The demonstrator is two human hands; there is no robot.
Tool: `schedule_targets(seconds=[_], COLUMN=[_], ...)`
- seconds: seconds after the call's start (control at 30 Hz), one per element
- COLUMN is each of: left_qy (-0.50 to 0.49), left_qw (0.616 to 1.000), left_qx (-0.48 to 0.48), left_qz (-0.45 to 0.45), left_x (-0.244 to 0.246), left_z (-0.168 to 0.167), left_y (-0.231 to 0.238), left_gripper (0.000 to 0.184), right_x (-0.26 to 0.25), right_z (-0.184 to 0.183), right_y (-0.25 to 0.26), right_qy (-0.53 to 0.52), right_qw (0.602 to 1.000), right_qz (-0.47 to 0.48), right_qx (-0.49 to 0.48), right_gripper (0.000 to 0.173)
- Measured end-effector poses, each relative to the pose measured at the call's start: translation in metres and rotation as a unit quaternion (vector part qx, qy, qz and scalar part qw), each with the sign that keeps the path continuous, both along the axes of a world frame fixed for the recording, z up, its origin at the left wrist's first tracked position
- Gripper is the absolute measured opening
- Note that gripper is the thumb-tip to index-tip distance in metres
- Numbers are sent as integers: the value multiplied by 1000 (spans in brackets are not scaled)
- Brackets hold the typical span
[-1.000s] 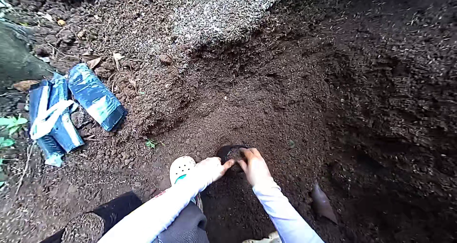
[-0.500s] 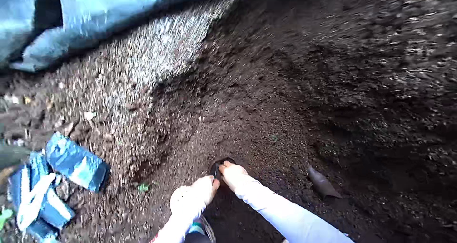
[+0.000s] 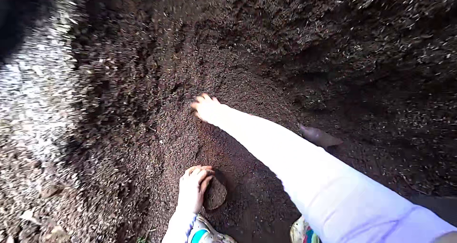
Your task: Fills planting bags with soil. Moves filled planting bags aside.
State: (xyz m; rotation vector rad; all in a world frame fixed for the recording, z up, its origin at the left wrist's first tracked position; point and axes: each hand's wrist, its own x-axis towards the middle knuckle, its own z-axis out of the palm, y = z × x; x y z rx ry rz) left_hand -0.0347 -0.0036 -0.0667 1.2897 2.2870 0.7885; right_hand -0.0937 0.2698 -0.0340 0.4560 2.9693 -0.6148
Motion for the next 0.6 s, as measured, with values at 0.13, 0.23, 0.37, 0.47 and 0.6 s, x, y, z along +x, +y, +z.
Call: schedule_targets(seconds=[0.13,0.23,0.37,0.47,0.6], left_qy=[-60,-96,-106,-58,21], left_qw=[987,976,966,975,987], left_qx=[149,191,189,166,81], left_qz=[9,33,141,139,134], left_x=[6,6,5,12,35], left_z=[-18,-6,33,40,38], left_y=[-11,-18,-23,-30,-44], left_gripper=[30,27,28,27,27], right_x=[-42,-33,5,47,81], right_z=[-13,-51,-75,-83,-83], right_y=[26,8,-13,-42,-63], right_qy=[-20,-58,-120,-215,-282], right_qw=[999,993,972,952,936], right_qz=[-35,-74,-86,-56,-62], right_qx=[12,-74,-184,-211,-201], right_gripper=[34,41,67,78,80])
